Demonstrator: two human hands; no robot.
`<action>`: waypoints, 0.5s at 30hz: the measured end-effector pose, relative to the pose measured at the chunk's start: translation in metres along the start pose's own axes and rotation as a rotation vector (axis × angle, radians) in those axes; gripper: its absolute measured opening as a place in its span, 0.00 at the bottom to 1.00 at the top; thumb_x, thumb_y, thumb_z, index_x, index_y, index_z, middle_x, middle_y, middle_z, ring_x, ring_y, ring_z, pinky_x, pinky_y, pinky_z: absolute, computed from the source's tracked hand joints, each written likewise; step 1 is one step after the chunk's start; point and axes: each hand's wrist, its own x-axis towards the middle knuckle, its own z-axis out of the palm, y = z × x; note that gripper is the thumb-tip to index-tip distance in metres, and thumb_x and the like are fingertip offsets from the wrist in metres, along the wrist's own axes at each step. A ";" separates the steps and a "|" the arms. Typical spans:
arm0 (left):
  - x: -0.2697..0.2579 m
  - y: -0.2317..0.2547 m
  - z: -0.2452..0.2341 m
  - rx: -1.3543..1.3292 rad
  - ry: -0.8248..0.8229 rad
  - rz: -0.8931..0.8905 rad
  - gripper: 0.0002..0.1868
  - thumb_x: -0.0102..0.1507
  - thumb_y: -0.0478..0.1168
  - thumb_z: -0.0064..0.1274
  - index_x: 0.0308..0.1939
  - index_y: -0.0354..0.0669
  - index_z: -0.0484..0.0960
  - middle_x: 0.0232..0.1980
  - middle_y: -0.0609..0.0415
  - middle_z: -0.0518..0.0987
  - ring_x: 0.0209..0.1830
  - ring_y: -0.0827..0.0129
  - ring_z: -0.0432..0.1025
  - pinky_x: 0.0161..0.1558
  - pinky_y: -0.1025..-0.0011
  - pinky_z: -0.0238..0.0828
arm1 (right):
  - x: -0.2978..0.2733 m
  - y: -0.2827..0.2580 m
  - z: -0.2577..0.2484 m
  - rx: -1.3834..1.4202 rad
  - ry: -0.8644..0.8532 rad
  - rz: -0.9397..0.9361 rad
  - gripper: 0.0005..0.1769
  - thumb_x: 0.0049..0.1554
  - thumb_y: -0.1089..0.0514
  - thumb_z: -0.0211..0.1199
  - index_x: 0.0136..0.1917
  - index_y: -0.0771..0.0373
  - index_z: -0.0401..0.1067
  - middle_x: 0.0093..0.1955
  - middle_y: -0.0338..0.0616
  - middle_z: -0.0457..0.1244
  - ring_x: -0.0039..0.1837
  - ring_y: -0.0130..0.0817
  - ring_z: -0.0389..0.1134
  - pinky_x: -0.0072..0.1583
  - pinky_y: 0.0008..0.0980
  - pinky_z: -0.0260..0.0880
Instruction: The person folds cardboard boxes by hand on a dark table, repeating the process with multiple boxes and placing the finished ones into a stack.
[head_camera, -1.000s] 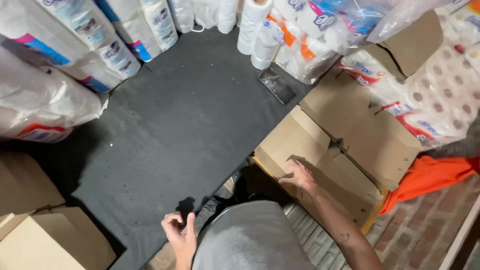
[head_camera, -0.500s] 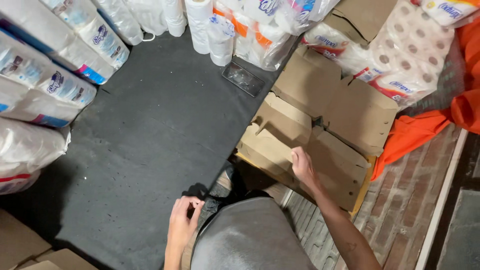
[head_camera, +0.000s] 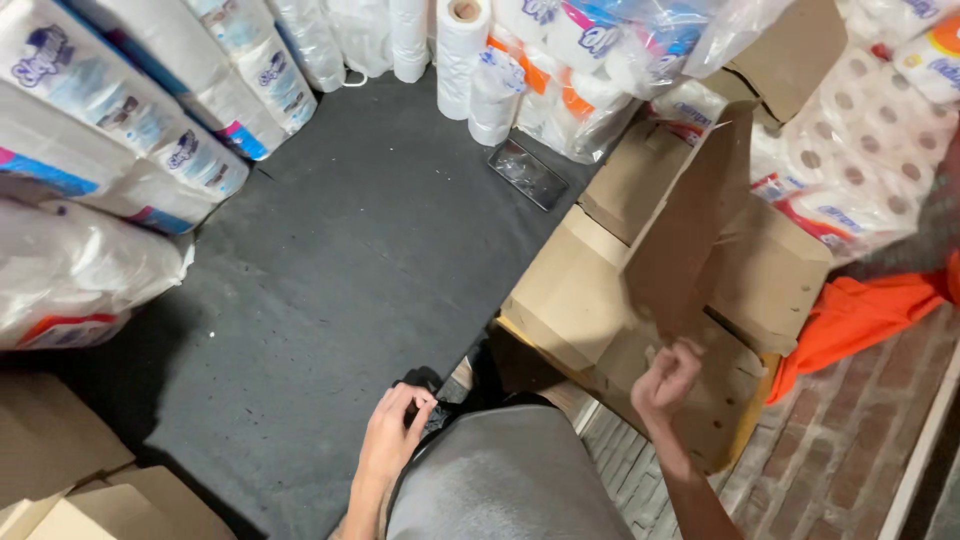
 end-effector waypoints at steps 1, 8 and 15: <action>0.000 0.001 -0.001 -0.018 0.007 0.007 0.07 0.70 0.45 0.50 0.38 0.51 0.78 0.35 0.65 0.72 0.34 0.72 0.63 0.41 0.73 0.63 | 0.001 -0.004 0.010 0.087 -0.027 -0.156 0.11 0.65 0.74 0.43 0.59 0.67 0.59 0.53 0.51 0.57 0.47 0.33 0.60 0.51 0.28 0.69; -0.015 -0.005 0.003 -0.016 0.029 -0.097 0.08 0.66 0.40 0.47 0.32 0.47 0.70 0.33 0.58 0.70 0.37 0.66 0.63 0.40 0.68 0.63 | 0.070 -0.179 0.120 0.389 -0.297 -0.423 0.06 0.57 0.69 0.67 0.48 0.62 0.78 0.51 0.48 0.70 0.52 0.39 0.65 0.53 0.36 0.70; -0.032 0.012 -0.007 -0.122 0.190 -0.055 0.05 0.70 0.43 0.51 0.43 0.49 0.78 0.36 0.63 0.73 0.33 0.71 0.65 0.42 0.72 0.62 | 0.042 -0.251 0.223 0.498 -0.794 -0.747 0.20 0.61 0.71 0.60 0.65 0.59 0.75 0.63 0.41 0.69 0.59 0.37 0.68 0.57 0.38 0.73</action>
